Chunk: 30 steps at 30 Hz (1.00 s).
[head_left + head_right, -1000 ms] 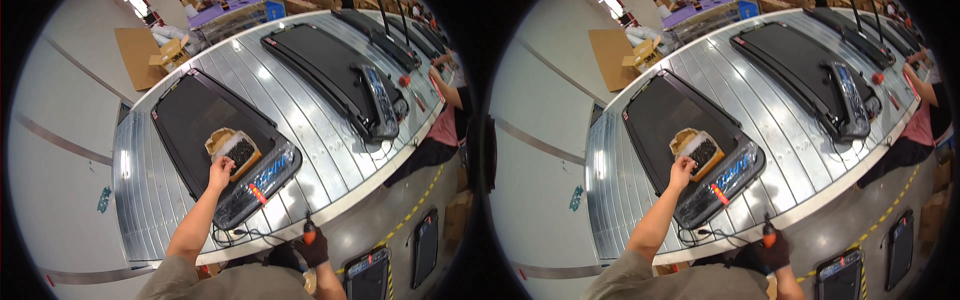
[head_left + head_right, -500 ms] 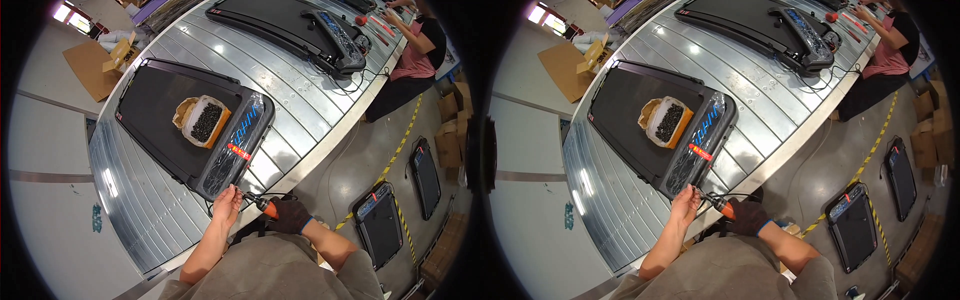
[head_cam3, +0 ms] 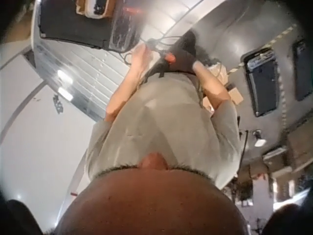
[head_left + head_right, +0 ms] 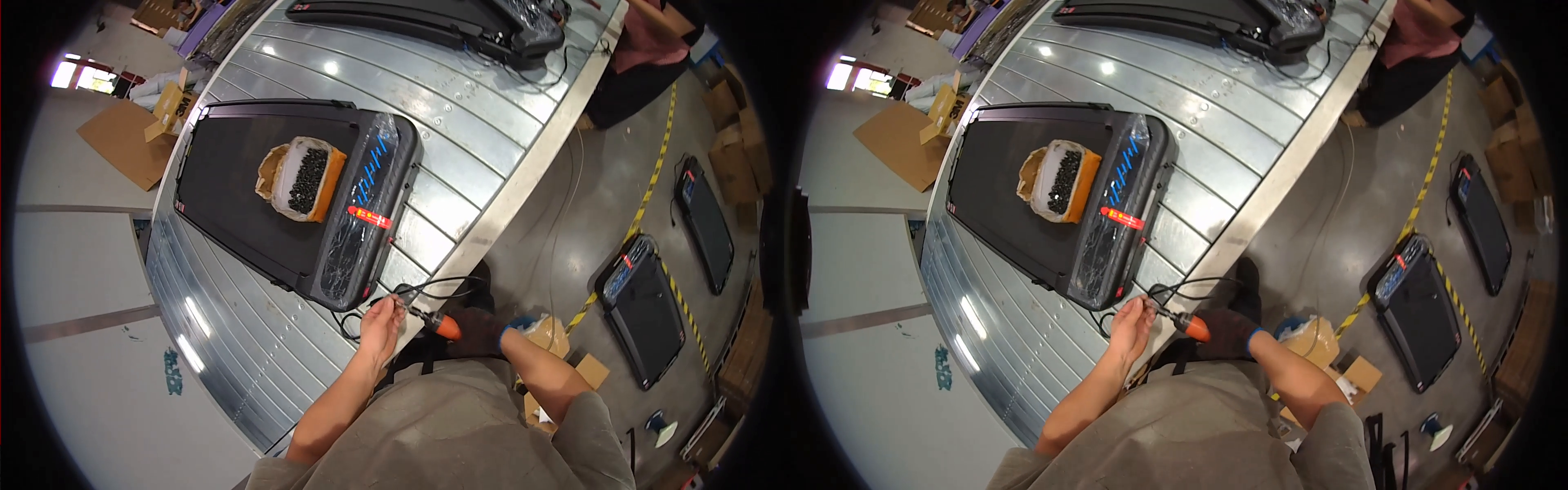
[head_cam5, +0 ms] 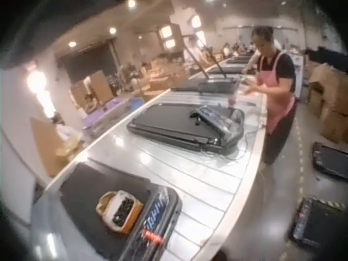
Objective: Assembling the motor cover and frame components of treadmills using an electric screwdriver on an assembly line.
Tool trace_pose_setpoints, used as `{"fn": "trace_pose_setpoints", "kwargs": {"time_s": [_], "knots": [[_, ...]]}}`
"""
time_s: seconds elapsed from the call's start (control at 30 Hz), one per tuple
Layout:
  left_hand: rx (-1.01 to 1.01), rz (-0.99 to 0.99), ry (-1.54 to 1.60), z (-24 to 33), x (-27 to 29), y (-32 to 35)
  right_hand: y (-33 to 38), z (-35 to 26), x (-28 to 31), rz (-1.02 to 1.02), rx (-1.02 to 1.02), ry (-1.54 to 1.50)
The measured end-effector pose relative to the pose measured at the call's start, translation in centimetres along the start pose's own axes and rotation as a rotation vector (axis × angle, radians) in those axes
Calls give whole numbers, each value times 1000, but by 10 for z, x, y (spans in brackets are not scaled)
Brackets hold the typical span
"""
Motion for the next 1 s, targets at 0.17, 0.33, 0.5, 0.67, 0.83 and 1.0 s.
{"fn": "trace_pose_setpoints", "kwargs": {"time_s": [0.17,0.33,0.5,0.67,0.83,1.0], "knots": [[178,209,230,19,29,-19,-34,-51,-21,124,-229,54],[175,311,194,59,52,-10,-53,-90,-20,141,-298,-3],[158,333,210,74,65,-3,-57,-113,-15,75,-252,62],[158,397,218,75,58,14,-55,-111,-20,89,-204,90],[303,493,-137,84,41,48,-48,-96,-35,125,-155,89],[-1236,271,-1327,189,-7,82,-21,-96,-35,19,-218,17]]}}
Point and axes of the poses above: each hand's wrist, its own y-axis away from the middle knuckle, its own x-axis out of the back of the hand, z = x × y, the point moved 5 cm from there along -y, towards the middle knuckle, and after that the axes turned 4 degrees about y, right-handed, at the moved point
